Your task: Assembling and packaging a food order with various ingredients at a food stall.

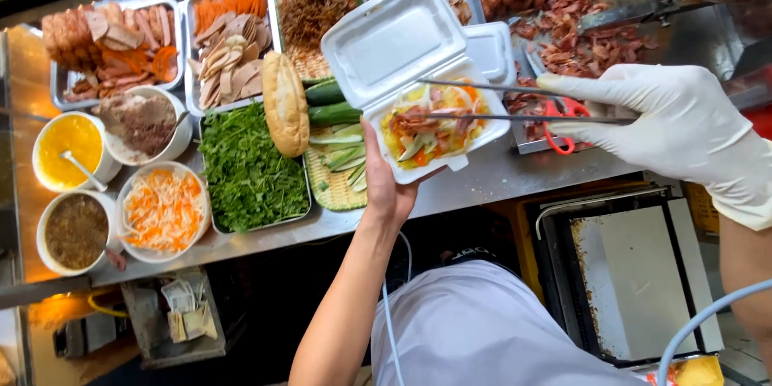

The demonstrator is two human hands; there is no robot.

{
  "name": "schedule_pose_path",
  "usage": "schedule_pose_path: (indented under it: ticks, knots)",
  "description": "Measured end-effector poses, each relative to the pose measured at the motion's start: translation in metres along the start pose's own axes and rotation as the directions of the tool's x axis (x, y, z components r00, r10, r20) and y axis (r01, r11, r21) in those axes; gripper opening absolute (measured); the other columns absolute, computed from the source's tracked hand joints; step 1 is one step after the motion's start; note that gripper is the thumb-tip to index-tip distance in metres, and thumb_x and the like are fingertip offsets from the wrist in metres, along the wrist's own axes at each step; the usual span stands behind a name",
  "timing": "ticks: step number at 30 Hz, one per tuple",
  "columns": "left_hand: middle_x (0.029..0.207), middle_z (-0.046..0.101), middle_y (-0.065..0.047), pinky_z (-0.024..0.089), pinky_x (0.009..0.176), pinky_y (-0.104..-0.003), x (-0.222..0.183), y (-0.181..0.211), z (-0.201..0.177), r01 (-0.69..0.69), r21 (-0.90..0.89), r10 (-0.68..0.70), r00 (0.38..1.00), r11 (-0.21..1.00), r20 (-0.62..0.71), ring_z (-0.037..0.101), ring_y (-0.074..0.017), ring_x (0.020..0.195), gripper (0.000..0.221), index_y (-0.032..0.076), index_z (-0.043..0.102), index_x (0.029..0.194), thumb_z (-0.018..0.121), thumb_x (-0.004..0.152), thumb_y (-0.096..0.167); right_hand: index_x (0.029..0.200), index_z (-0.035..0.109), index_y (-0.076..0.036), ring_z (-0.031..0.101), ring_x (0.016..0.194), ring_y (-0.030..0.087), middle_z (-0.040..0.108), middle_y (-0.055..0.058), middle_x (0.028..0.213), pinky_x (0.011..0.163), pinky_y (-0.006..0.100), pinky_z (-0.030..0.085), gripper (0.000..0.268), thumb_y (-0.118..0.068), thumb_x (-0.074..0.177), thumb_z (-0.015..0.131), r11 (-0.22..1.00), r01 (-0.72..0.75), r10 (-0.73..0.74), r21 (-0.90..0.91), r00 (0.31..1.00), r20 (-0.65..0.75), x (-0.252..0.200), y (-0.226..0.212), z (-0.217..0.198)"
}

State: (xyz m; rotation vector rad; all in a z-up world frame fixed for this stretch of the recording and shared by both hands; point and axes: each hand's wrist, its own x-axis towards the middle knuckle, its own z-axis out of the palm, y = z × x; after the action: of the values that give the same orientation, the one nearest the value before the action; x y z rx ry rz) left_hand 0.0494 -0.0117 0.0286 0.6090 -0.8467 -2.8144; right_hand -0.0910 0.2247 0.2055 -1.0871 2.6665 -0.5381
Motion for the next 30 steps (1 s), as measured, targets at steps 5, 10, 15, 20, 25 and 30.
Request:
schedule_pose_path:
  ticks: [5, 10, 15, 20, 25, 30]
  knots:
    - [0.151, 0.053, -0.01, 0.06, 0.087, -0.057, 0.007, 0.001, -0.006, -0.028, -0.014, 0.029, 0.999, 0.999, 0.026, 0.06, -0.0338, 0.13, 0.076, 0.02, 0.038, 0.157, 0.026, 0.101, 0.07, 0.14, 0.067, -0.019, 0.067, 0.076, 0.01, 0.075, 0.008, 0.099, 0.068, 0.023, 0.052, 0.051, -0.03, 0.092, 0.078, 0.959, -0.088, 0.165, 0.271, 0.947, -0.275, 0.007, 0.071, 0.008]
    - [0.152, 0.052, -0.009, 0.06, 0.088, -0.056, 0.012, -0.007, -0.003, -0.052, -0.032, 0.052, 0.999, 0.998, -0.011, 0.059, -0.0325, 0.13, 0.075, 0.02, 0.038, 0.158, 0.028, 0.102, 0.068, 0.136, 0.072, -0.025, 0.07, 0.079, 0.037, 0.074, 0.017, 0.093, 0.069, 0.046, 0.055, 0.051, -0.048, 0.091, 0.078, 0.948, -0.319, 0.297, -0.02, 0.903, -0.312, 0.057, 0.205, 0.13]
    - [0.152, 0.051, -0.009, 0.058, 0.093, -0.058, 0.014, -0.014, 0.009, -0.047, -0.04, 0.046, 0.998, 0.998, -0.032, 0.057, -0.0329, 0.132, 0.074, 0.02, 0.037, 0.157, 0.029, 0.101, 0.067, 0.136, 0.073, -0.031, 0.07, 0.079, 0.037, 0.074, 0.015, 0.09, 0.07, 0.046, 0.054, 0.046, -0.046, 0.093, 0.076, 0.93, -0.367, 0.354, 0.015, 0.885, -0.303, 0.086, 0.219, 0.163]
    - [0.153, 0.051, -0.008, 0.057, 0.097, -0.058, 0.012, -0.02, 0.016, -0.052, -0.053, 0.047, 0.994, 0.997, -0.098, 0.056, -0.0329, 0.133, 0.074, 0.02, 0.038, 0.157, 0.03, 0.101, 0.067, 0.136, 0.071, -0.029, 0.07, 0.076, 0.036, 0.074, 0.016, 0.088, 0.067, 0.045, 0.055, 0.051, -0.048, 0.09, 0.079, 0.956, -0.29, 0.292, 0.051, 0.914, -0.282, 0.096, 0.233, 0.162]
    - [0.152, 0.051, -0.01, 0.058, 0.095, -0.058, 0.014, -0.026, 0.025, -0.095, 0.003, 0.095, 0.985, 0.995, -0.142, 0.057, -0.0329, 0.133, 0.076, 0.019, 0.038, 0.157, 0.03, 0.1, 0.068, 0.134, 0.068, -0.021, 0.073, 0.074, 0.032, 0.075, 0.014, 0.089, 0.065, 0.043, 0.056, 0.054, -0.049, 0.089, 0.079, 0.96, -0.21, 0.266, 0.186, 0.891, -0.367, 0.101, 0.206, 0.17]
    - [0.154, 0.05, -0.011, 0.058, 0.095, -0.057, 0.019, -0.031, 0.025, -0.116, -0.028, 0.112, 0.986, 0.993, -0.12, 0.056, -0.0346, 0.133, 0.076, 0.019, 0.037, 0.158, 0.03, 0.101, 0.068, 0.131, 0.069, -0.025, 0.068, 0.062, 0.035, 0.07, 0.012, 0.073, 0.052, 0.048, 0.05, 0.044, -0.044, 0.092, 0.073, 0.954, -0.248, 0.199, -0.166, 0.944, -0.265, 0.091, 0.18, 0.172]
